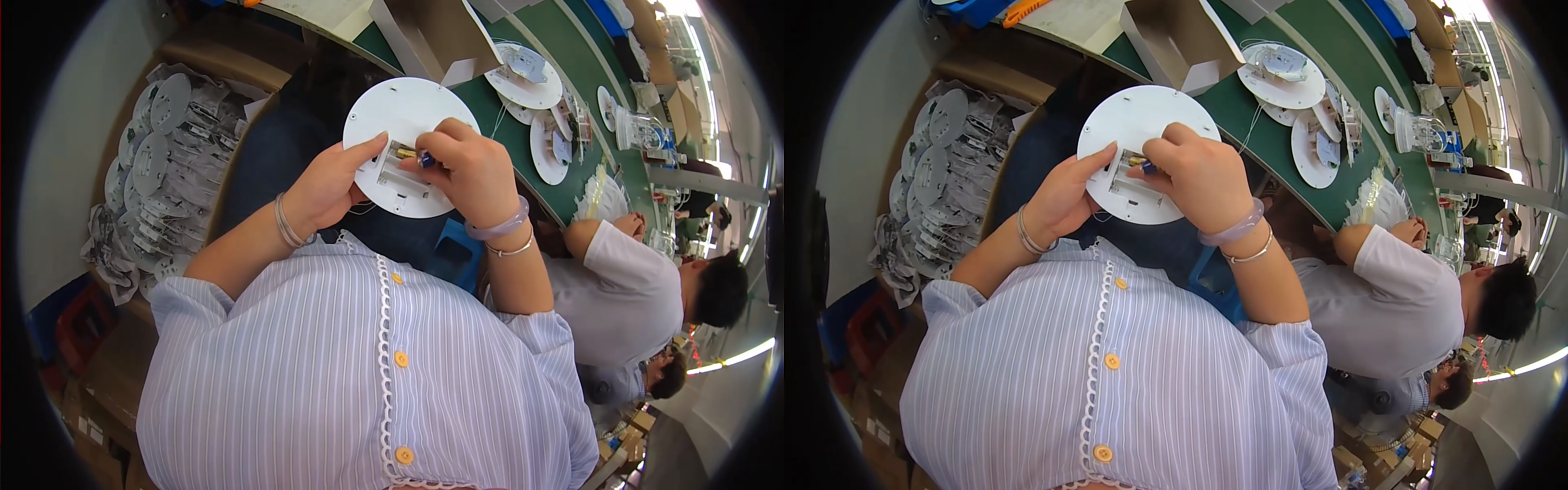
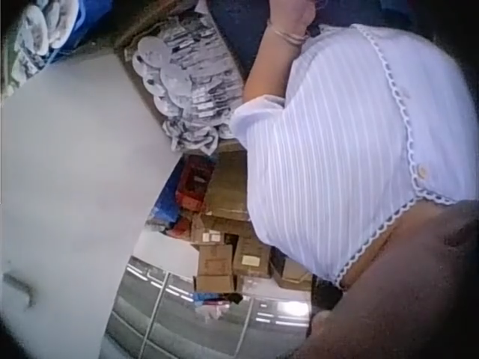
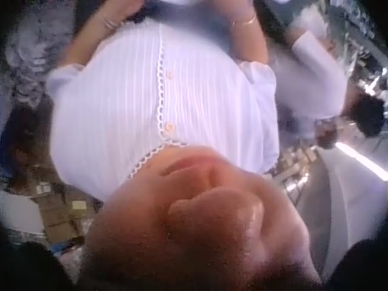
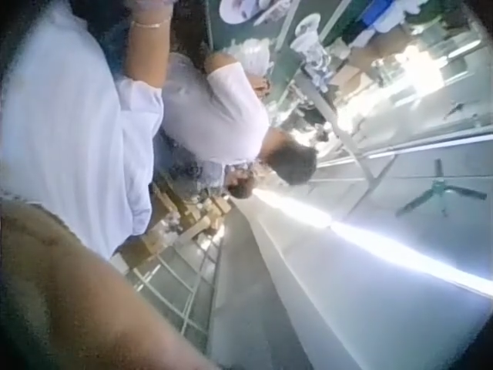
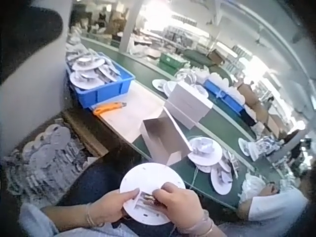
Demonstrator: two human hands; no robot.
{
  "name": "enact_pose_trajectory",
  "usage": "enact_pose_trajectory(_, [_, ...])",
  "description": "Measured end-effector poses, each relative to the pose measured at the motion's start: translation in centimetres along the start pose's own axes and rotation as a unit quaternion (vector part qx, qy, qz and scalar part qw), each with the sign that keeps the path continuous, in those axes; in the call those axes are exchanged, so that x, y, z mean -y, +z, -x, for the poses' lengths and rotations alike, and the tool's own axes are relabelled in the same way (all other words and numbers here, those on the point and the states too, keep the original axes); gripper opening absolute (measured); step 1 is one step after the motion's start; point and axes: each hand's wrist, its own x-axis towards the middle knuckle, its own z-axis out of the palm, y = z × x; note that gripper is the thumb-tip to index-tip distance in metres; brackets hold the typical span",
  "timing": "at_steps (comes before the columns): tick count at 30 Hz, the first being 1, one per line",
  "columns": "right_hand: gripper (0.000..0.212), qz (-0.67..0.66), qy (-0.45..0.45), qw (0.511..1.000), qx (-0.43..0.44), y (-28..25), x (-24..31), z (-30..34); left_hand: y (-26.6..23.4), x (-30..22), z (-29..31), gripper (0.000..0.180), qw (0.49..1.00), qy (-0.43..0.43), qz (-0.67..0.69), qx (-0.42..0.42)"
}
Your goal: Inserting batteries into LED light base plates and organizing them on a factory assembly line.
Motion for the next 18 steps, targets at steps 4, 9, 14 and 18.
enact_pose_trajectory(4, [0.013,-0.159,0.087,0.975,-0.128,-0.1,-0.8,0.5,-0.2,-0.2,0.2,0.039,0.998,0.034,0.054,0.000])
enact_pose_trajectory(9, [0.017,-0.317,0.256,0.895,-0.181,0.0,-2.2,1.2,-0.4,-0.3,-0.2,0.039,0.992,0.125,0.018,0.003])
enact_pose_trajectory(14, [0.021,-0.376,0.298,0.853,-0.204,0.3,-2.6,2.2,-0.2,-0.1,-0.8,0.039,0.986,0.168,-0.010,0.010])
enact_pose_trajectory(18, [0.011,-0.442,0.252,0.837,-0.200,1.5,-2.5,2.3,-0.4,0.1,-1.1,0.038,0.993,0.105,0.059,-0.011])
